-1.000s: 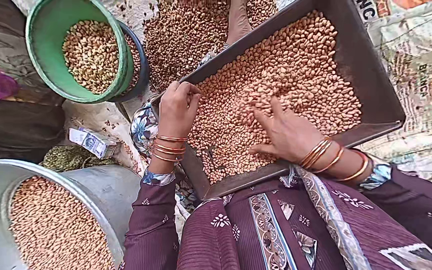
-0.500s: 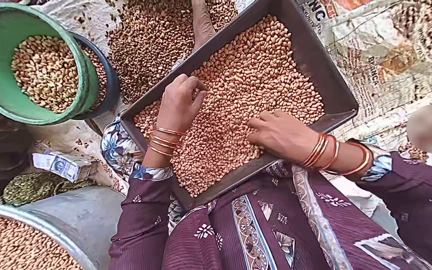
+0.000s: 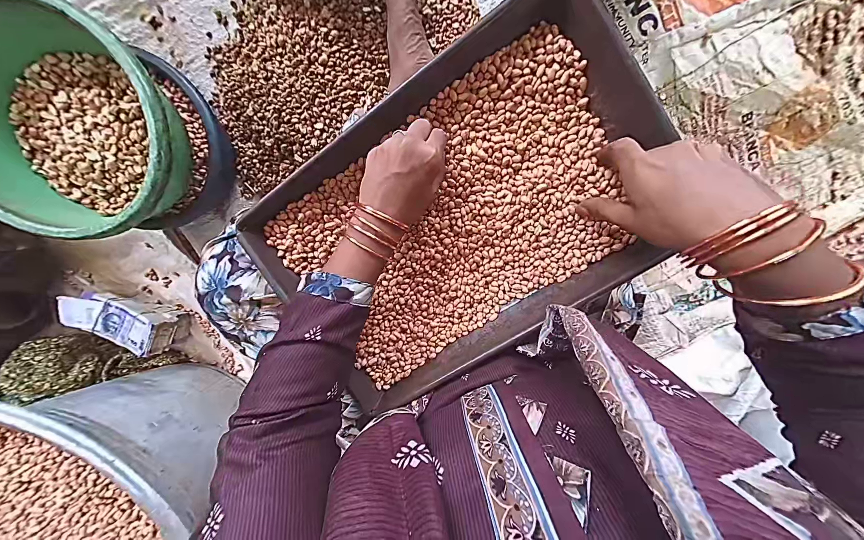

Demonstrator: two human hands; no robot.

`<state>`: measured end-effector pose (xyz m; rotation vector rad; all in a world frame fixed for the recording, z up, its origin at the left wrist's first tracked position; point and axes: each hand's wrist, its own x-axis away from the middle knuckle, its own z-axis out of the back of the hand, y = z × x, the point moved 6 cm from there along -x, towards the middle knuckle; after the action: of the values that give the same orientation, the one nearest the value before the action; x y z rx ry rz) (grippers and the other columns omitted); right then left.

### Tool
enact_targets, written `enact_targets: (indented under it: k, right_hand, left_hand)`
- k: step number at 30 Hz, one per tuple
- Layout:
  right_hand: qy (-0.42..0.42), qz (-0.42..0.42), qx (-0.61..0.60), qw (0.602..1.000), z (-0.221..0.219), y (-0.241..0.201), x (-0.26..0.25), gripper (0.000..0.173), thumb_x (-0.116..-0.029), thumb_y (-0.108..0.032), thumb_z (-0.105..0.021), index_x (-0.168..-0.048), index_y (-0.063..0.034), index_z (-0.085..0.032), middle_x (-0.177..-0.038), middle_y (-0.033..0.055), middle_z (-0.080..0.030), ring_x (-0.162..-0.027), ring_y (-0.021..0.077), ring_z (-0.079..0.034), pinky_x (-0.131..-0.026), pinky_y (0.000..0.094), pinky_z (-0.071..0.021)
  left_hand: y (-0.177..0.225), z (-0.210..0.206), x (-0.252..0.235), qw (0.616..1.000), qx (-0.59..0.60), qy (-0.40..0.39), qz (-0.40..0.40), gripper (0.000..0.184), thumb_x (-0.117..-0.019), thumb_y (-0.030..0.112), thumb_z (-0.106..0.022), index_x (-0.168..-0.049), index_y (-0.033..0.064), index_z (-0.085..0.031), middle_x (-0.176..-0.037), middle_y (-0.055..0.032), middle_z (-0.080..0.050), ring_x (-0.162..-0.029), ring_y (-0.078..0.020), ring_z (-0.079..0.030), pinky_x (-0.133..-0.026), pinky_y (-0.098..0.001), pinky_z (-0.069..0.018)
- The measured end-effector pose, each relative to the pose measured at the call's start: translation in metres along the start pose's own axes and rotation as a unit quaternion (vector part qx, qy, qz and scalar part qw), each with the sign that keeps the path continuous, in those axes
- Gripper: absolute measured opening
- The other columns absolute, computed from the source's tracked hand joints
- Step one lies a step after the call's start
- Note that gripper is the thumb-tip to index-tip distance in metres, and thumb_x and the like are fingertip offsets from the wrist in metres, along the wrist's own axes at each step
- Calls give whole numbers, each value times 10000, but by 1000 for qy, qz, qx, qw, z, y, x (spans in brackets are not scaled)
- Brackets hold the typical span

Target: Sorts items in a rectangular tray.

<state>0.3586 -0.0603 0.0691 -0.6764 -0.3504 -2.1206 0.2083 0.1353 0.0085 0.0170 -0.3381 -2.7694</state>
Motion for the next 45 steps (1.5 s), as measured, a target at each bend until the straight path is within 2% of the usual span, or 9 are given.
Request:
enact_targets:
  k: [9,13,21,25,35,38,41,43,45]
  right_hand:
    - [-22,-9,-17,1000,-13,-17,-25,937,-918,-596,-695,-1512,33,-336,-1372,372,-496,-1028,573,-639,-800,697,-519]
    - [-21,-3,-16,1000,-13,-19,-29,974,-900,-618,-702,-1511,44,-330,-1375,376,-493,-1030,566,-641,-802,694,-520]
    - [-23,-3,-11,1000,-14,-18,-32,992,-890,-639,-699,-1517,33,-325,-1385,365,-497,-1043,565,-639,-810,693,-518]
    - [-21,-4,-12,1000,-14,-18,-32,981,-893,-634,-699,-1514,32,-334,-1390,372,-490,-1038,565,-641,-810,691,-520]
    - [-30,-13,-38,999,-14,-29,-33,1061,-869,-675,-698,-1566,5,-277,-1444,373,-433,-1033,549,-645,-826,678,-528]
    - [-27,47,-29,998,-18,-70,-33,1087,-830,-718,-706,-1551,-1,-322,-1482,333,-373,-956,470,-672,-778,601,-564]
    - [-48,176,-9,983,-34,-129,-19,1098,-804,-646,-785,-1633,-131,-282,-1605,318,-225,-1064,472,-624,-733,555,-567]
    - [-49,306,-6,951,-51,-157,-1,1004,-782,-484,-863,-1620,-260,-357,-1675,275,-159,-1134,487,-579,-701,537,-545]
    - [-39,422,-8,906,-68,-165,18,744,-793,-260,-861,-1476,-310,-572,-1643,219,-296,-1114,459,-585,-664,516,-538]
  left_hand:
    - [-1,-2,-11,994,44,-91,44,279,-1003,172,-526,-1142,-49,-623,-1140,-250,-656,-1040,-428,-682,-815,-566,-541]
    - [-11,4,-8,984,131,-93,83,291,-998,237,-565,-1115,-22,-629,-1093,-215,-659,-1041,-385,-664,-867,-565,-515]
    - [-24,7,7,986,164,0,21,239,-1008,120,-562,-1200,34,-675,-1117,-192,-713,-1062,-368,-697,-919,-551,-532]
    - [-15,3,7,988,146,-36,-21,221,-1015,153,-590,-1153,47,-727,-1072,-198,-712,-1018,-390,-697,-872,-569,-539]
    - [-7,-3,-3,988,106,-96,53,271,-1009,181,-556,-1168,-13,-660,-1121,-238,-689,-1074,-433,-679,-875,-619,-521]
    - [-13,11,2,980,184,-36,74,269,-995,221,-575,-1124,5,-669,-968,-181,-701,-915,-331,-690,-820,-530,-533]
    - [-19,30,10,947,308,55,77,191,-985,202,-529,-1043,66,-650,-746,14,-538,-629,-52,-470,-617,-252,-399]
    - [-25,33,15,891,442,63,86,128,-964,163,-467,-932,122,-583,-683,84,-459,-543,5,-409,-529,-187,-343]
    - [-25,32,25,807,581,54,90,173,-928,117,-380,-826,196,-497,-590,137,-420,-447,34,-360,-428,-135,-298]
